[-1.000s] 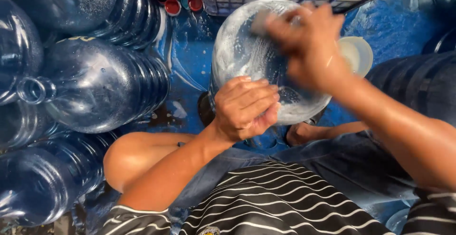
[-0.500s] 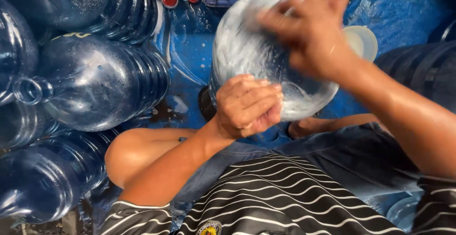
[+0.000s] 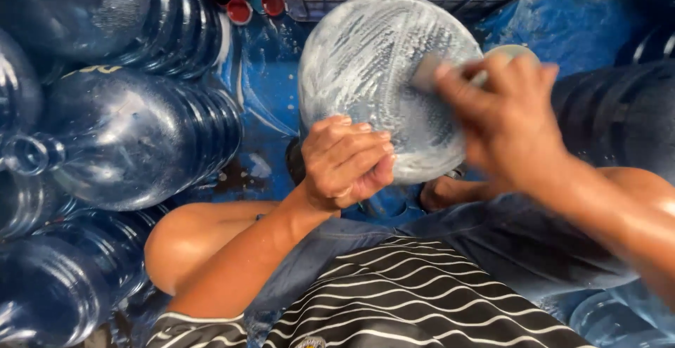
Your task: Scrubbing the exterior of large plastic water jugs with a scrubber and soapy water to clean them.
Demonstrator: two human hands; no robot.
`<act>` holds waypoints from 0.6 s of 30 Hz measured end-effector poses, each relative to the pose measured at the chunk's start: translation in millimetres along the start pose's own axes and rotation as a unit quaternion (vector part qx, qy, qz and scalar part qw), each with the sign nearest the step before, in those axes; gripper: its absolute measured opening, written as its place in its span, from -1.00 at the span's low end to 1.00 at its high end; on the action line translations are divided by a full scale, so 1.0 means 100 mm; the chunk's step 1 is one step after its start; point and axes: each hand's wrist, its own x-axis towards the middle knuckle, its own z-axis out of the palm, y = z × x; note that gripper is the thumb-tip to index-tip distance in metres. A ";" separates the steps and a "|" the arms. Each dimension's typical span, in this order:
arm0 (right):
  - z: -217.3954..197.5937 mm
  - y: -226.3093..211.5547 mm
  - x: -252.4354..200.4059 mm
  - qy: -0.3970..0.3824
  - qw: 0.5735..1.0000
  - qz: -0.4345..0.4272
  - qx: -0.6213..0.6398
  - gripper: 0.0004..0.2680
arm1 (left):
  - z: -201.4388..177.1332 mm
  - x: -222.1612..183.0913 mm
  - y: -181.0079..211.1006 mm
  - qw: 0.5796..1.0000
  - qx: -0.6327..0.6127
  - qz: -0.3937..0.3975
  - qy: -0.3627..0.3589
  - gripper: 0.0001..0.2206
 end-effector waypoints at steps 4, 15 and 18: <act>0.06 -0.17 0.25 -0.031 0.989 -0.035 0.139 -0.64 | 0.00 0.03 0.03 0.999 -0.030 0.019 -0.015 -0.97; 0.35 -0.06 0.53 0.037 0.994 -0.078 0.068 -0.59 | -0.02 -0.04 0.03 1.000 0.012 0.023 -0.002 -0.95; 0.41 0.49 0.64 0.098 0.994 -0.038 0.004 -0.57 | 0.00 0.07 0.02 1.000 -0.007 0.028 -0.007 -0.95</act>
